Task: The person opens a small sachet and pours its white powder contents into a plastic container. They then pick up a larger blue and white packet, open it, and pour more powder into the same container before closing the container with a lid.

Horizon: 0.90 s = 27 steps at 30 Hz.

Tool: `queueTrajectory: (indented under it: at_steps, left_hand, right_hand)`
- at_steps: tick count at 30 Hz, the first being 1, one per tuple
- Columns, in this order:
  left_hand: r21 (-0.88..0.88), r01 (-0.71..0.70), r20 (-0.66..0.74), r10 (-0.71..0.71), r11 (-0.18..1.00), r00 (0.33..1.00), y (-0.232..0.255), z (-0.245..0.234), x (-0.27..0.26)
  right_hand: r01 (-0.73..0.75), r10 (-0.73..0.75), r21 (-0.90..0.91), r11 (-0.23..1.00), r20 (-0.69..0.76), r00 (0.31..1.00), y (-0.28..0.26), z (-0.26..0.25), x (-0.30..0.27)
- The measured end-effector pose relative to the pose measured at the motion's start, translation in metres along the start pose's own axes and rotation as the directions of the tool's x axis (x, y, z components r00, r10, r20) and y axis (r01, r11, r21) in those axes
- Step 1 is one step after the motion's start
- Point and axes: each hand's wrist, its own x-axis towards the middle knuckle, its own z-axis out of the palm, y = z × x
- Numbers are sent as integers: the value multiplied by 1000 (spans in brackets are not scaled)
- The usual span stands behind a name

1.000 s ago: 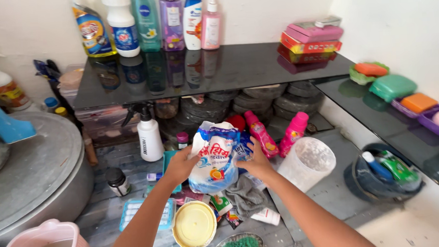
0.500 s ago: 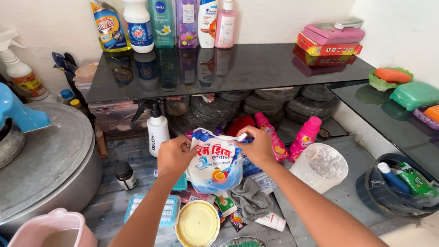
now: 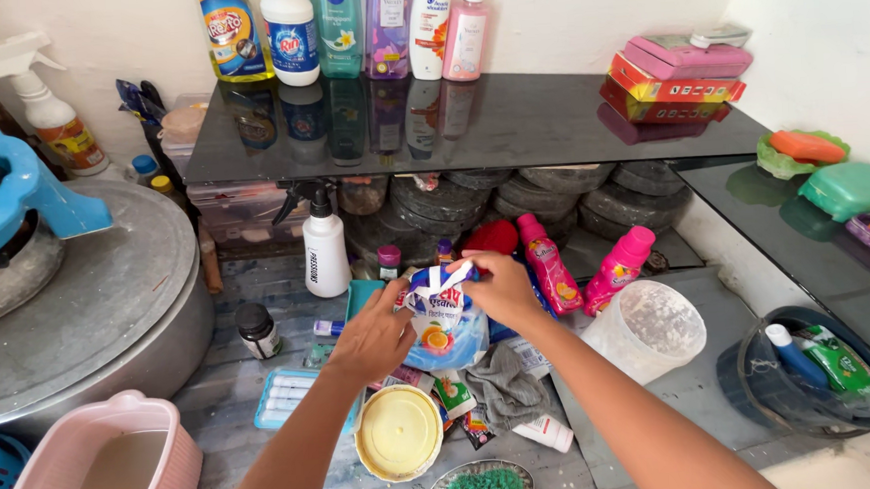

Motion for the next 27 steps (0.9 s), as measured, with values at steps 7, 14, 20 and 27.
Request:
queueTrajectory:
  at_steps: [7, 14, 20, 27]
  left_hand:
    - [76, -19, 102, 12, 997, 995, -6, 13, -11]
    - [-246, 289, 87, -276, 925, 957, -27, 32, -25]
    - [-135, 282, 50, -277, 950, 959, -21, 16, -7]
    - [-50, -109, -55, 107, 993, 993, -11, -13, -1]
  right_hand:
    - [10, 75, -381, 925, 206, 976, -17, 2, -1]
    - [272, -86, -632, 726, 309, 947, -33, 33, -26]
    - [440, -206, -656, 614, 405, 891, -10, 36, 4]
    - [510, -129, -753, 417, 506, 853, 9, 67, 48]
